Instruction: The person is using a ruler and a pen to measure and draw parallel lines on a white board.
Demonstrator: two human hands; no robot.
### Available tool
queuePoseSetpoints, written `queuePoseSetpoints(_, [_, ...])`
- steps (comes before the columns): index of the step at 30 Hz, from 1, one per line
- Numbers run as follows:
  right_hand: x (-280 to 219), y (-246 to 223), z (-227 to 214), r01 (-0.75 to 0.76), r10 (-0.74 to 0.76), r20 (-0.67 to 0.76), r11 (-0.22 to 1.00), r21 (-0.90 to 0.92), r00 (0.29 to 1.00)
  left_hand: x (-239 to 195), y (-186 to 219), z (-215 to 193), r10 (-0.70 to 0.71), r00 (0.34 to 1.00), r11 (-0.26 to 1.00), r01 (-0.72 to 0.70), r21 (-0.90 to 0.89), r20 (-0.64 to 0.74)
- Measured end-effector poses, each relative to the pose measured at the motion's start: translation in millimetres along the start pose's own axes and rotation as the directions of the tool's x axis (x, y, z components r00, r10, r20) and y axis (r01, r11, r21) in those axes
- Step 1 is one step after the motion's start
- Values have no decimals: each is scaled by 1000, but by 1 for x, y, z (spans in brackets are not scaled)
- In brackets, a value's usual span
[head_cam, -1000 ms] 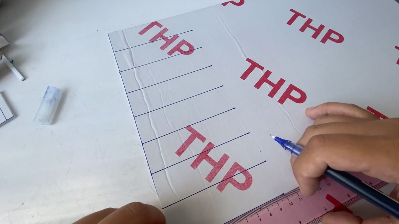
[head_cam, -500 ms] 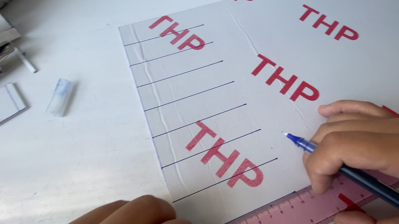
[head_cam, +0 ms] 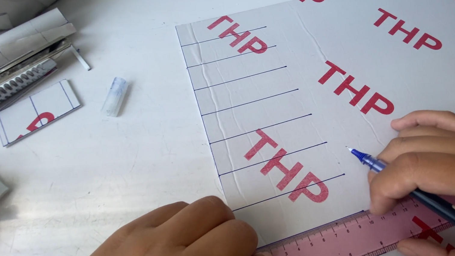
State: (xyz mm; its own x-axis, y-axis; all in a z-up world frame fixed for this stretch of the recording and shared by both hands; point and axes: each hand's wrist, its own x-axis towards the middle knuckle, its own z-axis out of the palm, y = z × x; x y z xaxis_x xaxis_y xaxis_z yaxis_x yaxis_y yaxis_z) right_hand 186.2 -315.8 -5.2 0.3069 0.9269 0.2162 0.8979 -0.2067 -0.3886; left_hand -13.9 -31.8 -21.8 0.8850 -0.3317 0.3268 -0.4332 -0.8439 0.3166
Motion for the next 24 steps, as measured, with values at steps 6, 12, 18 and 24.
queuePoseSetpoints(6, [14, -37, 14, 63, -61, -127, 998, 5, 990, 5, 0, -10, 188, 982, 979, -186, 88, -12])
queuePoseSetpoints(12, [18, -43, 17, 42, -42, -145, 999, -2, 989, 6, -3, -8, 222, 974, 968, -215, 128, -43])
queuePoseSetpoints(18, [20, -48, 18, 35, -38, -167, 999, -19, 985, 6, -6, -11, 217, 976, 975, -218, 34, 25])
queuePoseSetpoints(24, [14, -35, 15, 68, -68, -87, 998, -5, 994, 5, -7, -11, 210, 977, 978, -211, 11, 36])
